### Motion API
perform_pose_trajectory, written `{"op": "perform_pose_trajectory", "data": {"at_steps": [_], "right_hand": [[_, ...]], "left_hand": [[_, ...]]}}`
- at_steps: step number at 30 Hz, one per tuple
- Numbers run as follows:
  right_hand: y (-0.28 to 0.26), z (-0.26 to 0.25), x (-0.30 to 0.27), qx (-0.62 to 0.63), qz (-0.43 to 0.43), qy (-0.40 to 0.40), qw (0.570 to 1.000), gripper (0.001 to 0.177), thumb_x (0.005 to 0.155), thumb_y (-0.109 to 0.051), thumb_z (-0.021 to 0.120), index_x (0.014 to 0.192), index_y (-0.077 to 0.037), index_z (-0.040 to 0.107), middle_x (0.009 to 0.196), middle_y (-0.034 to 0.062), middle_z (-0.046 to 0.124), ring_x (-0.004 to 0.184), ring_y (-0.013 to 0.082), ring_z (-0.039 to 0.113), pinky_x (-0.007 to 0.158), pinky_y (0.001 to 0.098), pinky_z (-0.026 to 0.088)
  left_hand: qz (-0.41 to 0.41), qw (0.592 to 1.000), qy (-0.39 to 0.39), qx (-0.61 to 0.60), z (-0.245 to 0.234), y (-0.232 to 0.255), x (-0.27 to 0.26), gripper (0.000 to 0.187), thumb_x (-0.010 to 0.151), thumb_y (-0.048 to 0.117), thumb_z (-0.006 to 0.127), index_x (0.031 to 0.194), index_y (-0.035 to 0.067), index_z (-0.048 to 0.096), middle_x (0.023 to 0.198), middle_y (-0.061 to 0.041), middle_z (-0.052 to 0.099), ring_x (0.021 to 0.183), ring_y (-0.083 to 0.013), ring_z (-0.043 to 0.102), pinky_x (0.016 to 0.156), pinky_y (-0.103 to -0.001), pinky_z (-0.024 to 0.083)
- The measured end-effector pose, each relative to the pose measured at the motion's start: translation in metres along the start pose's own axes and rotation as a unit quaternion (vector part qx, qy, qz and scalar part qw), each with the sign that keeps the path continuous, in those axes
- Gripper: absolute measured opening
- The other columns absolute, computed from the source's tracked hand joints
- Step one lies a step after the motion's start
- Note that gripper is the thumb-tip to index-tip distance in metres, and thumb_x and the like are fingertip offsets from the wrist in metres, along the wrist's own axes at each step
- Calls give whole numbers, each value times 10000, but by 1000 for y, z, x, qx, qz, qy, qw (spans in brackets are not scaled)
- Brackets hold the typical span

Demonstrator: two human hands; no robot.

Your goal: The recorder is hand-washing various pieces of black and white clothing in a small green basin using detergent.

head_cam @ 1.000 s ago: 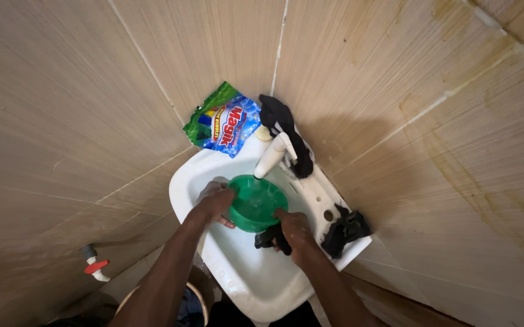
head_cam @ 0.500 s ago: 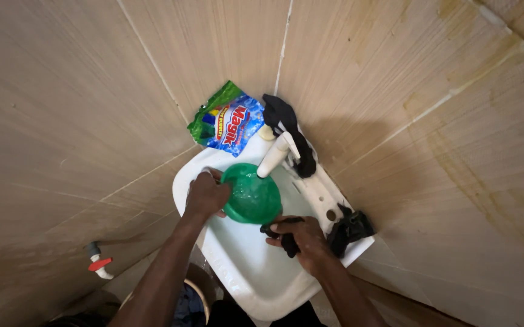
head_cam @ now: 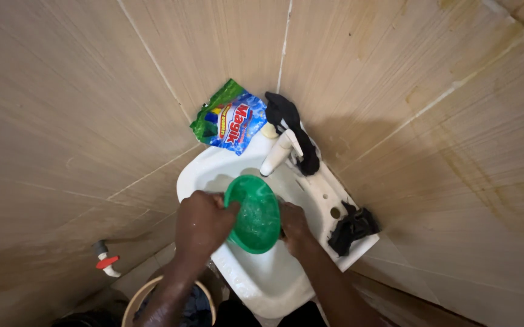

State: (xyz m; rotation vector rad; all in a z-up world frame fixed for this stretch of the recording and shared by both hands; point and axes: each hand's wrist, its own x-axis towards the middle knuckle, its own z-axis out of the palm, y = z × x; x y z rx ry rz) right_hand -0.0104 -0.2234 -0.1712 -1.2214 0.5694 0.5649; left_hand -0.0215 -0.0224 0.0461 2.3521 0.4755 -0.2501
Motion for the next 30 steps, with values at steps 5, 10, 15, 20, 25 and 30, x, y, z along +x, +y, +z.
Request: {"op": "perform_pose_trajectory", "data": {"at_steps": [5, 10, 15, 20, 25, 30], "right_hand": [[22, 15, 24, 123, -125, -188, 966, 278, 1049, -220, 559, 1244, -37, 638, 1005, 65, 679, 791, 153, 650, 638, 288, 524], [21, 39, 39, 216, -3, -259, 941, 390, 993, -344, 438, 1285, -126, 578, 1215, 75, 663, 1115, 199, 652, 993, 369, 530], [4, 34, 23, 169, -100, -303, 933, 414, 949, -274, 472, 1348, -189, 544, 1319, -7, 658, 1232, 147, 629, 1103, 365, 476], [-11, 28, 31, 102, -18, -70, 992, 347, 977, -216, 640, 1298, -85, 628, 1076, 78, 718, 901, 230, 689, 862, 460, 516], [-39, 45, 16, 277, 52, -142, 949, 355, 1006, -373, 523, 1180, -75, 607, 1007, 128, 661, 902, 277, 660, 856, 473, 530], [-45, 66, 27, 353, 64, -187, 914, 367, 963, -291, 438, 1177, -85, 653, 1147, 124, 704, 1073, 268, 648, 984, 431, 485]], "left_hand": [[131, 987, 66, 72, 1, 31, -33, 231, 748, 268, 769, 704, 41, 759, 950, -189, 746, 850, -347, 701, 766, -461, 568], [297, 945, 114, 71, 1, 53, -51, 173, 708, 163, 768, 774, 3, 779, 1196, -165, 719, 1130, -385, 603, 896, -483, 492], [374, 905, 182, 96, 6, 51, -47, 206, 672, 105, 762, 855, 15, 793, 1229, -126, 711, 1199, -381, 577, 908, -485, 437], [329, 917, 221, 50, -10, 33, -28, 180, 726, 76, 750, 885, 7, 797, 1173, -125, 743, 1072, -328, 638, 898, -470, 489], [253, 935, 246, 18, -10, 1, 0, 79, 696, 53, 709, 712, -19, 737, 1127, -146, 762, 994, -381, 668, 879, -474, 528], [84, 978, 188, -29, -20, 3, -2, 96, 713, 60, 684, 787, 0, 699, 1127, -157, 759, 938, -390, 692, 835, -462, 544]]}}
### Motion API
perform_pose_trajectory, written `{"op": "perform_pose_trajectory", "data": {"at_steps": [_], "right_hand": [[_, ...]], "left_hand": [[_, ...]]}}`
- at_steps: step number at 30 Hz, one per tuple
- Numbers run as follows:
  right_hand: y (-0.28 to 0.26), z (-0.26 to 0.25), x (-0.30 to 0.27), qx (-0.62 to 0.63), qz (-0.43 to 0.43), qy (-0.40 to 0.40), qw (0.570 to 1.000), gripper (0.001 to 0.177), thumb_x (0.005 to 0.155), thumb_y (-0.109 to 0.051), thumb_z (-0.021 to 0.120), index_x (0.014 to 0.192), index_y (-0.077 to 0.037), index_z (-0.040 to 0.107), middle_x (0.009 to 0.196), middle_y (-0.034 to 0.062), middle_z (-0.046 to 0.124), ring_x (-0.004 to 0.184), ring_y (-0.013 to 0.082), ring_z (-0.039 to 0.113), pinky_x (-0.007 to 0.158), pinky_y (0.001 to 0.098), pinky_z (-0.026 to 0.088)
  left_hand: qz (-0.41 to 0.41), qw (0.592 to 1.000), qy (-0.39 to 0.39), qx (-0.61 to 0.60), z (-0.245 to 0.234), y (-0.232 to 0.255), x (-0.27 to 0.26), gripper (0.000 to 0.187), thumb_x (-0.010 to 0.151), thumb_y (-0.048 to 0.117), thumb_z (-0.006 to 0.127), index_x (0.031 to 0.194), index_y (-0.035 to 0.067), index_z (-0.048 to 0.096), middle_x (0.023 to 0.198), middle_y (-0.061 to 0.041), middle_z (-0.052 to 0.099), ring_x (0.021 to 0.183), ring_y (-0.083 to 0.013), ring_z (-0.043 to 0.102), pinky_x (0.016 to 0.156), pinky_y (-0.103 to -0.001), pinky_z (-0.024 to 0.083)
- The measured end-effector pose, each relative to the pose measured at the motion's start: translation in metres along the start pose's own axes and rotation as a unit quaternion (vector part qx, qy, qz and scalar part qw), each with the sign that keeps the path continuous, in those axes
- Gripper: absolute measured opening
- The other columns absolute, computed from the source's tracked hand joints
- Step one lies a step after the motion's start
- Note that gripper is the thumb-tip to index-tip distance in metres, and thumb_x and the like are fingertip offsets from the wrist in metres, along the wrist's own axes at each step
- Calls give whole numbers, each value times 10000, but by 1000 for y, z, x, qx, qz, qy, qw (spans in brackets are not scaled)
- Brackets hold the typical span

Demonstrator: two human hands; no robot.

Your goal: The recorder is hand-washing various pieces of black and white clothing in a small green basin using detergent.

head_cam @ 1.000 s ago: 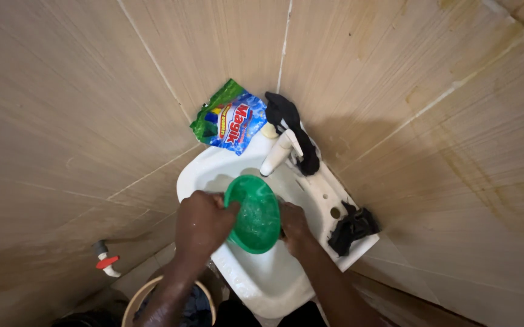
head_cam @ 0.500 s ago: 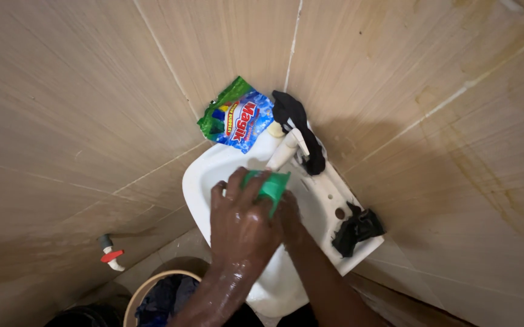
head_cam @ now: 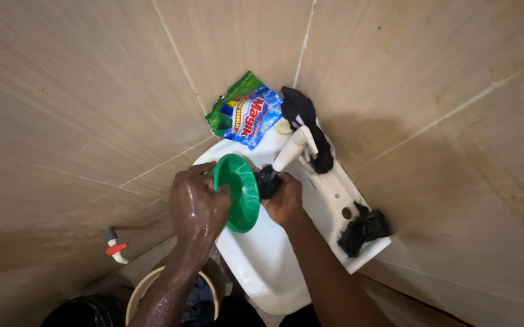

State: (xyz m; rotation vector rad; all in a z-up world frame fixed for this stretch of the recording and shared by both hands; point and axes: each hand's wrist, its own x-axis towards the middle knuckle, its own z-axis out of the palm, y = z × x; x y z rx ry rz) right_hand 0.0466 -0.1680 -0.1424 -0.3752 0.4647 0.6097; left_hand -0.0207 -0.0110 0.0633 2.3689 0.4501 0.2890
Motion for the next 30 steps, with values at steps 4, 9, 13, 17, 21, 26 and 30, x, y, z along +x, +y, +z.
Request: {"op": "perform_pose_trajectory", "data": {"at_steps": [4, 9, 13, 17, 21, 26, 30], "right_hand": [[0, -25, 34, 78, -30, -38, 996, 298, 977, -267, 448, 1068, -39, 616, 1050, 137, 683, 1026, 292, 662, 971, 451, 524], [-6, -29, 48, 54, -66, -168, 982, 338, 1007, -310, 529, 1073, -1, 649, 903, 150, 660, 837, 324, 661, 710, 461, 534], [-14, -13, 20, -36, -96, 0, 995, 119, 926, -60, 527, 1027, -37, 586, 912, 112, 619, 820, 287, 663, 696, 414, 550], [-17, -23, -16, -169, -89, 41, 981, 350, 864, 57, 575, 1158, -111, 664, 910, 54, 679, 627, 124, 535, 440, 238, 355], [-16, -17, -39, -166, -59, 111, 978, 203, 954, 9, 624, 1142, -58, 662, 786, 36, 574, 569, 101, 505, 428, 236, 328], [-4, -24, -39, -236, -128, 287, 920, 299, 989, -290, 589, 833, -36, 612, 612, 53, 521, 355, 179, 365, 347, 342, 263], [-1, -34, -47, -229, -171, 368, 885, 286, 984, -248, 550, 798, -34, 516, 588, 95, 443, 359, 246, 388, 342, 393, 297]], "left_hand": [[26, 999, 24, -26, 5, -17, -2, 107, 687, 48, 683, 646, -30, 621, 1131, -178, 752, 907, -393, 690, 798, -474, 542], [29, 998, 33, -35, 3, -20, -3, 204, 669, 45, 688, 529, -59, 582, 1159, -153, 760, 885, -379, 696, 772, -476, 543], [-49, 997, 13, -52, 4, -15, -4, 83, 711, 63, 699, 778, 31, 663, 1024, -185, 762, 868, -360, 713, 811, -450, 551], [36, 997, 52, -48, 20, -24, -5, 166, 684, 44, 704, 569, -38, 617, 1168, -140, 755, 939, -362, 689, 797, -461, 543], [27, 999, 33, -22, 38, -25, -5, 124, 695, 57, 708, 613, -22, 661, 1164, -137, 747, 934, -370, 681, 795, -472, 543], [55, 998, 7, 33, 65, -39, -7, 113, 713, 99, 723, 687, -11, 723, 1162, -110, 750, 962, -378, 671, 833, -478, 544], [80, 996, 6, 33, 69, -44, -7, 111, 724, 111, 728, 703, 5, 752, 1100, -131, 761, 961, -383, 677, 844, -486, 543]]}}
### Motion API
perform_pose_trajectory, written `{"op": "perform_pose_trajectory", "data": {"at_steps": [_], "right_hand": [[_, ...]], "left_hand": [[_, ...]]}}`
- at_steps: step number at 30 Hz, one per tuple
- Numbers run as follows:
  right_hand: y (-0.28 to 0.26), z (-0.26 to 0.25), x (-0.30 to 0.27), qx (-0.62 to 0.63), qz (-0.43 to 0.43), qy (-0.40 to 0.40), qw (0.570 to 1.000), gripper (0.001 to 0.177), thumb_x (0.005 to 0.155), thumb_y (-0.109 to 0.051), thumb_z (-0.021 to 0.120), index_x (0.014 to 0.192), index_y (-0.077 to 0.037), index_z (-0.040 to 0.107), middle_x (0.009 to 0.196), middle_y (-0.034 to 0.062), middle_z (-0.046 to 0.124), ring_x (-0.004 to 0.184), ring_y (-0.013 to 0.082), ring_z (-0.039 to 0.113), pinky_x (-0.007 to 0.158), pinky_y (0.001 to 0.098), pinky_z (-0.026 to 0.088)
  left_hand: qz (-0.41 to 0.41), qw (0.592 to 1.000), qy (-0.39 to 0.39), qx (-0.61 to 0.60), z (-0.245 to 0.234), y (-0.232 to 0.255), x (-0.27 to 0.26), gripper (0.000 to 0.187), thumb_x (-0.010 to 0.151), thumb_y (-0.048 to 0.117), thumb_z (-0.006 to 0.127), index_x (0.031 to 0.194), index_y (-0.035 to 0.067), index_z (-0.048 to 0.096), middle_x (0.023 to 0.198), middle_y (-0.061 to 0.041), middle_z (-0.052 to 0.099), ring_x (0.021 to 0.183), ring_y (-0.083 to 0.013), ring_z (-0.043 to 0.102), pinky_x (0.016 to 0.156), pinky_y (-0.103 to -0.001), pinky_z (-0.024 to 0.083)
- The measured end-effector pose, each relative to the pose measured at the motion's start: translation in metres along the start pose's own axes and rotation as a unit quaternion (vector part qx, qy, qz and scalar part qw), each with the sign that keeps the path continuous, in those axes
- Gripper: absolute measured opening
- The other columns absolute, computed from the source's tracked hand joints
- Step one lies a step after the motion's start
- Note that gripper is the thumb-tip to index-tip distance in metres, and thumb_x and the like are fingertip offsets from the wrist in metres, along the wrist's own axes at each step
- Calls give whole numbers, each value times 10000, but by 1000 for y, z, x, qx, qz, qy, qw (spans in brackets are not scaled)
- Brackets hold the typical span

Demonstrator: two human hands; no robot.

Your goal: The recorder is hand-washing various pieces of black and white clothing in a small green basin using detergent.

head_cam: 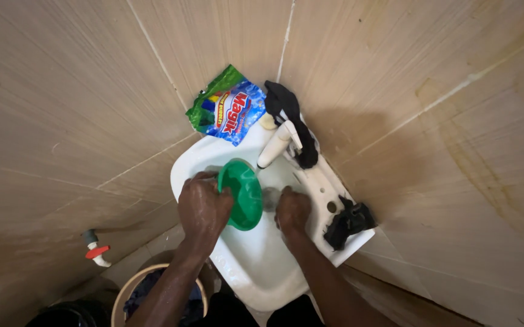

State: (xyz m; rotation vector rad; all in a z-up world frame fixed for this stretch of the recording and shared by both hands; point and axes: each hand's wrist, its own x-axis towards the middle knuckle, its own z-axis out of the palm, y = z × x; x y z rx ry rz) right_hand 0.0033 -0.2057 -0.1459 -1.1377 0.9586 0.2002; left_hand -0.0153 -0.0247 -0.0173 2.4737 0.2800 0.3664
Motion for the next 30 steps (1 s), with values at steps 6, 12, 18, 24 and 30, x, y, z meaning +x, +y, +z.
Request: {"op": "perform_pose_trajectory", "data": {"at_steps": [6, 12, 18, 24, 30], "right_hand": [[-50, -6, -63, -368, -43, -126, 920, 345, 942, -408, 655, 869, -71, 652, 629, 86, 602, 462, 183, 564, 411, 361, 461], [-83, -10, -103, -281, -90, -82, 952, 211, 888, -141, 672, 940, 63, 661, 745, 183, 743, 486, 222, 712, 405, 365, 570], [-93, -16, -131, -393, -168, 18, 904, 232, 864, -203, 722, 911, 20, 677, 675, 257, 726, 515, 320, 702, 494, 412, 549], [-93, -34, -147, -467, -466, 130, 740, 272, 765, -248, 774, 873, -13, 692, 791, 245, 682, 699, 427, 669, 642, 507, 538], [-120, -19, -157, -545, -325, 98, 767, 293, 859, -335, 683, 905, -46, 709, 857, 214, 722, 771, 396, 722, 723, 483, 576]], "left_hand": [[-148, 984, -95, -25, 16, -9, 6, 208, 794, 228, 768, 800, 21, 749, 873, -219, 729, 807, -421, 703, 777, -487, 562], [-162, 971, -155, -81, 69, -31, 28, 325, 854, 364, 733, 890, 42, 710, 801, -207, 736, 796, -389, 712, 756, -478, 556], [-401, 735, -312, -449, 188, -103, 43, 282, 1025, 278, 579, 1027, 10, 664, 905, -135, 667, 685, -227, 641, 640, -402, 560], [-397, 698, -372, -466, 206, -67, 35, 210, 995, 188, 586, 1052, 4, 671, 906, -139, 693, 676, -223, 645, 601, -380, 549], [-396, 679, -365, -499, 253, -121, 28, 205, 994, 206, 612, 1046, 12, 654, 888, -139, 700, 700, -234, 657, 620, -367, 564]]}}
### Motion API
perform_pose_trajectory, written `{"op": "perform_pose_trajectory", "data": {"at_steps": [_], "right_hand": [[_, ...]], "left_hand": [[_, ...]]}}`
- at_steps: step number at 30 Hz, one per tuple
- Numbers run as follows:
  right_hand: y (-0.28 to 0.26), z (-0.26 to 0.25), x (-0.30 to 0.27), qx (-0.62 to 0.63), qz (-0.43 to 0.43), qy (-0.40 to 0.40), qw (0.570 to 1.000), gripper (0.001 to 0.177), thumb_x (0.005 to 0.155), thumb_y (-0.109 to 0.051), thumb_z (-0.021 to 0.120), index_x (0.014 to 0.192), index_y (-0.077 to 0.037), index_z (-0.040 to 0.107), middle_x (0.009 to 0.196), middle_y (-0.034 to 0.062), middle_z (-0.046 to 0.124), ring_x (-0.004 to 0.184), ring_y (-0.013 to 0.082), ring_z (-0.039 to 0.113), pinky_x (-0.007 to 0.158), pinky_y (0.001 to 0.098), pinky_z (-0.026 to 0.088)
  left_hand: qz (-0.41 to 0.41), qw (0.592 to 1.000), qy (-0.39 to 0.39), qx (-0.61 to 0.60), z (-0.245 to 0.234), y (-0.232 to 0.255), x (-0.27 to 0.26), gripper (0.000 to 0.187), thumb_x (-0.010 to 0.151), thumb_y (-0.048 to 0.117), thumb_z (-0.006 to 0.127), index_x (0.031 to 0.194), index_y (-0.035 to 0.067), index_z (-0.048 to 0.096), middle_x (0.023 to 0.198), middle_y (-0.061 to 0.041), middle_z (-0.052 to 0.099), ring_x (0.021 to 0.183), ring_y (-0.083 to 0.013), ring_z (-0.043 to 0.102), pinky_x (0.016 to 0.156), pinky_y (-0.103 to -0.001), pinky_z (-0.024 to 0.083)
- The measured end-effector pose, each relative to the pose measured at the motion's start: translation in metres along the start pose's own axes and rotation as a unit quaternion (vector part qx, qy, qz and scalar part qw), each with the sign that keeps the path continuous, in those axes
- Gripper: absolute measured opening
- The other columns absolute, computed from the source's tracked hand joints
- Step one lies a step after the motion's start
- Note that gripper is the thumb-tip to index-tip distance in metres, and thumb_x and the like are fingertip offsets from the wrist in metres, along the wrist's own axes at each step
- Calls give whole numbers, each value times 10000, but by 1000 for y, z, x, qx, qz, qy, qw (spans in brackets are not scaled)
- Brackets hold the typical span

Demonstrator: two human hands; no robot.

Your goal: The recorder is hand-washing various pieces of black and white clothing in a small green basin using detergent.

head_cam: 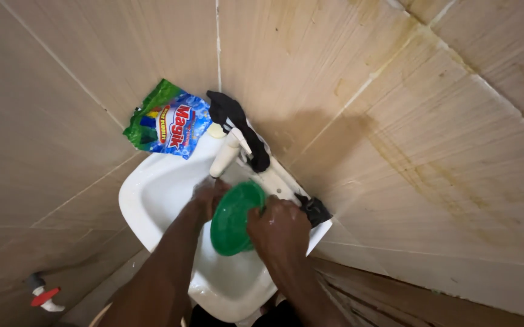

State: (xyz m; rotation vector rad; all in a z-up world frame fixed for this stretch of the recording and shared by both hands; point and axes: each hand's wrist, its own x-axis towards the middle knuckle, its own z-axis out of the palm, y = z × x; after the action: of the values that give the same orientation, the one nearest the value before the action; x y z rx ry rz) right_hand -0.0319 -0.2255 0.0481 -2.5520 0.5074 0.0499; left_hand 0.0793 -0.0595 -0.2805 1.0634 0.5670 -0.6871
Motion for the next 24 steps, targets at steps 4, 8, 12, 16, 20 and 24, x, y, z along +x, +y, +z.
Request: {"op": "perform_pose_trajectory", "data": {"at_steps": [4, 8, 12, 16, 20, 24], "right_hand": [[-21, 15, 28, -141, -17, -120, 983, 281, 867, -334, 668, 920, -75, 765, 951, 210, 733, 900, 382, 719, 805, 484, 575], [-55, 8, 44, -172, -109, -167, 965, 397, 877, -463, 692, 972, -82, 749, 989, 198, 734, 920, 350, 733, 772, 467, 602], [-65, -13, 42, -180, -149, -176, 956, 296, 820, -353, 716, 962, -99, 767, 1001, 180, 745, 922, 347, 738, 794, 461, 601], [-30, 2, 54, -164, -95, -185, 964, 389, 837, -430, 708, 949, -61, 756, 974, 214, 741, 923, 373, 734, 813, 478, 598], [24, 44, 60, -128, -57, -82, 987, 313, 825, -319, 682, 915, -27, 749, 944, 255, 723, 889, 423, 713, 794, 526, 580], [35, 59, 53, -41, -62, -83, 994, 314, 857, -321, 648, 894, -26, 750, 905, 248, 738, 874, 421, 729, 829, 512, 582]], "left_hand": [[-31, 999, 10, -26, 16, 27, -32, 309, 994, 289, 546, 1048, 4, 654, 893, -145, 714, 719, -245, 685, 642, -366, 590], [-50, 998, 2, 35, 27, 52, -63, 360, 969, 294, 490, 1088, 17, 687, 921, -130, 719, 751, -237, 693, 645, -386, 583], [-21, 998, 14, 57, 13, 20, -12, 208, 980, 175, 578, 1115, 50, 673, 926, -107, 695, 772, -224, 669, 644, -384, 554], [48, 999, -3, -17, 1, -1, 34, 180, 982, 152, 571, 1129, 71, 637, 888, -98, 675, 766, -233, 651, 649, -384, 536], [107, 948, 141, 264, 50, 49, -64, 254, 979, 217, 554, 1102, 63, 714, 936, -149, 724, 816, -262, 641, 751, -449, 516], [178, 847, 233, 444, 13, 41, -57, 311, 979, 289, 567, 1063, 58, 759, 990, -186, 715, 875, -300, 655, 846, -473, 516]]}}
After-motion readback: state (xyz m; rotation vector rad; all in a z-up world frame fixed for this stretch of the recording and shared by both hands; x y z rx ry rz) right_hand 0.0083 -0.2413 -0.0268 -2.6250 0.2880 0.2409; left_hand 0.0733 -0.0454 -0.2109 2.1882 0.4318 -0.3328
